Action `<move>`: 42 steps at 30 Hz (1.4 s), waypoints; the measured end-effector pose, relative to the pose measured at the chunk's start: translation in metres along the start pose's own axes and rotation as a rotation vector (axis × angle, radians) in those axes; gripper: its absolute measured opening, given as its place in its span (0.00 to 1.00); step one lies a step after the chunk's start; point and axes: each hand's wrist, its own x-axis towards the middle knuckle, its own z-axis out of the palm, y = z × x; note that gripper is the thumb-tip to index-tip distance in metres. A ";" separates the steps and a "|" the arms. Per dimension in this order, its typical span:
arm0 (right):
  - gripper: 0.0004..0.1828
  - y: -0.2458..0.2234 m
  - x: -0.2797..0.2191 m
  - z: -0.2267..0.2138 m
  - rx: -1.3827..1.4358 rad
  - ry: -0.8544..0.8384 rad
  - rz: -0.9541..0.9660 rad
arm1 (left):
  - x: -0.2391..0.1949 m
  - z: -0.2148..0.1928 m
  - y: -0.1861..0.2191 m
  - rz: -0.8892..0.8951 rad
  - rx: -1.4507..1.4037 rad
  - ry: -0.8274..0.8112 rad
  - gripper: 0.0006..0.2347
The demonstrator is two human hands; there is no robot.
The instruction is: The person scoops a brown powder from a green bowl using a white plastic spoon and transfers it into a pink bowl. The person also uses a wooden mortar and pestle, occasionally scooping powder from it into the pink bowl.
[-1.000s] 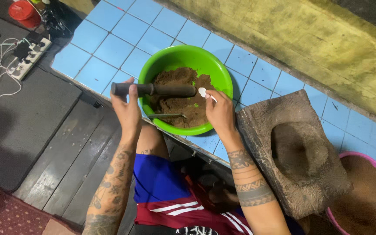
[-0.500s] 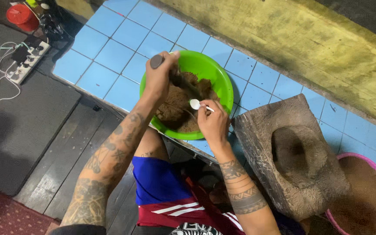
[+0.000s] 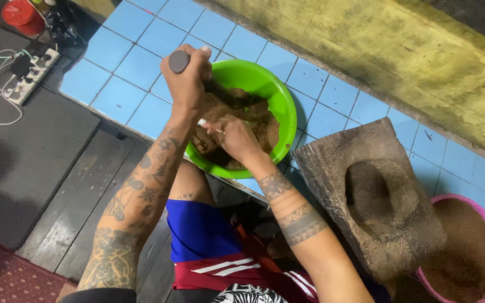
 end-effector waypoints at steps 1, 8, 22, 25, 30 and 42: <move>0.14 0.002 -0.006 -0.003 -0.003 0.003 0.003 | -0.002 -0.001 0.000 -0.001 -0.003 -0.004 0.15; 0.16 0.012 -0.037 -0.042 -0.163 0.256 0.021 | -0.006 -0.009 -0.010 -0.011 0.104 0.097 0.15; 0.16 -0.002 -0.066 -0.052 -0.416 0.189 0.294 | 0.027 -0.074 -0.053 -0.277 -0.326 0.587 0.05; 0.15 0.003 -0.072 -0.046 -0.330 0.220 0.198 | 0.020 -0.078 -0.059 -0.269 -0.248 0.535 0.07; 0.08 0.016 -0.085 -0.029 -0.605 0.474 0.282 | -0.012 -0.083 -0.059 -0.369 -0.034 0.215 0.11; 0.08 0.019 -0.095 -0.031 -0.427 0.470 0.250 | -0.056 -0.057 -0.014 -0.108 0.011 0.231 0.08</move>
